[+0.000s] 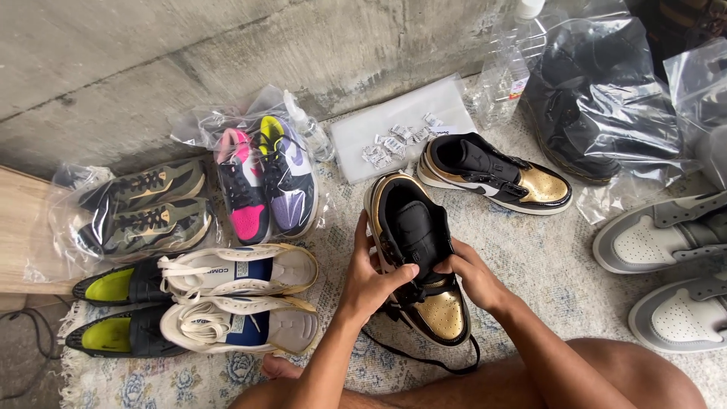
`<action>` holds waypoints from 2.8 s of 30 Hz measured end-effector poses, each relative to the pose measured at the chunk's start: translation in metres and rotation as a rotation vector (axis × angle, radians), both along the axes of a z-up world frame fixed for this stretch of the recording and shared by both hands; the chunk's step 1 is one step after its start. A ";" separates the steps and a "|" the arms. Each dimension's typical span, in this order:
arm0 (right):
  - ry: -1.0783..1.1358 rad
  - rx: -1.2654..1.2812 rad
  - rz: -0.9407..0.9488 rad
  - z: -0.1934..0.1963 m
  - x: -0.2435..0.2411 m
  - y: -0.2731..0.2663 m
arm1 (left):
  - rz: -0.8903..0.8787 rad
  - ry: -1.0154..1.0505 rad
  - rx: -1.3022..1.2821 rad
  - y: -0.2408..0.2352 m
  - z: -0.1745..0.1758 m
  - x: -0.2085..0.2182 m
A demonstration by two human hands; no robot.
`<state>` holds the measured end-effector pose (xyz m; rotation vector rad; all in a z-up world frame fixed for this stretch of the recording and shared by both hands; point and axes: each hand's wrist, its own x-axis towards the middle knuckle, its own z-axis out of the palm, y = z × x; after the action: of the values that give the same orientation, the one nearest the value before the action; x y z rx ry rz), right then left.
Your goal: The person sits on a rug and laces a black and gold sneaker by hand. They thread the laces through the eyelets, pull them tight, and tie a knot, repeating the process to secure the shoe.
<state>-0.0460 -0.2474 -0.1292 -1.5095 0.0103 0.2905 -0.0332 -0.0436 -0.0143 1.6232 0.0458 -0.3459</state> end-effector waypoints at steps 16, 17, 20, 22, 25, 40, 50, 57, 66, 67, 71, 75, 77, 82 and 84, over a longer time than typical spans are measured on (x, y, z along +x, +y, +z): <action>-0.915 -0.781 -0.205 0.095 0.000 0.004 | -0.136 -0.164 0.253 -0.015 0.002 -0.009; -0.805 -0.758 -0.144 0.102 -0.002 0.003 | -0.155 -0.160 0.244 -0.014 0.001 -0.008; -0.616 -0.661 -0.051 0.108 -0.002 -0.006 | -0.179 -0.146 0.215 -0.013 0.001 -0.004; -0.532 -0.592 -0.024 0.108 -0.001 -0.014 | -0.193 -0.132 0.194 -0.013 -0.005 -0.001; -0.516 -0.379 0.037 0.111 0.001 -0.025 | -0.234 -0.151 0.174 -0.007 -0.018 0.006; -0.531 -0.285 0.072 0.077 0.007 -0.001 | -0.347 0.072 0.295 0.004 -0.046 0.008; -0.373 -0.559 -0.193 0.064 -0.008 -0.014 | -0.286 -0.444 0.466 0.002 -0.040 0.004; 0.257 -0.948 0.361 0.048 -0.038 -0.027 | -0.238 -0.514 0.521 0.001 -0.034 0.004; 0.384 -0.920 0.432 0.007 -0.042 -0.010 | -0.516 -0.542 0.752 0.015 -0.035 -0.012; 0.377 -0.928 0.427 0.008 -0.042 -0.014 | -0.510 -0.552 0.749 0.015 -0.035 -0.014; 0.444 -0.637 0.067 0.056 -0.052 -0.022 | -0.493 -0.482 0.700 0.022 -0.039 -0.025; 0.321 -0.088 -0.165 0.113 -0.080 -0.035 | -0.467 -0.381 0.602 0.038 -0.035 -0.036; 0.132 0.113 -0.041 0.119 -0.105 -0.050 | -0.477 -0.321 0.661 0.043 -0.047 -0.037; -0.043 0.570 0.112 0.122 -0.183 -0.062 | -0.553 -0.066 0.724 0.047 -0.053 -0.047; -0.208 0.620 0.218 0.131 -0.211 -0.059 | -0.535 -0.108 0.693 0.049 -0.065 -0.049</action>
<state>-0.2569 -0.3066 0.0023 -0.9158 -0.3797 0.2767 -0.0826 0.0054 -0.0790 2.3335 -0.3980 -0.7044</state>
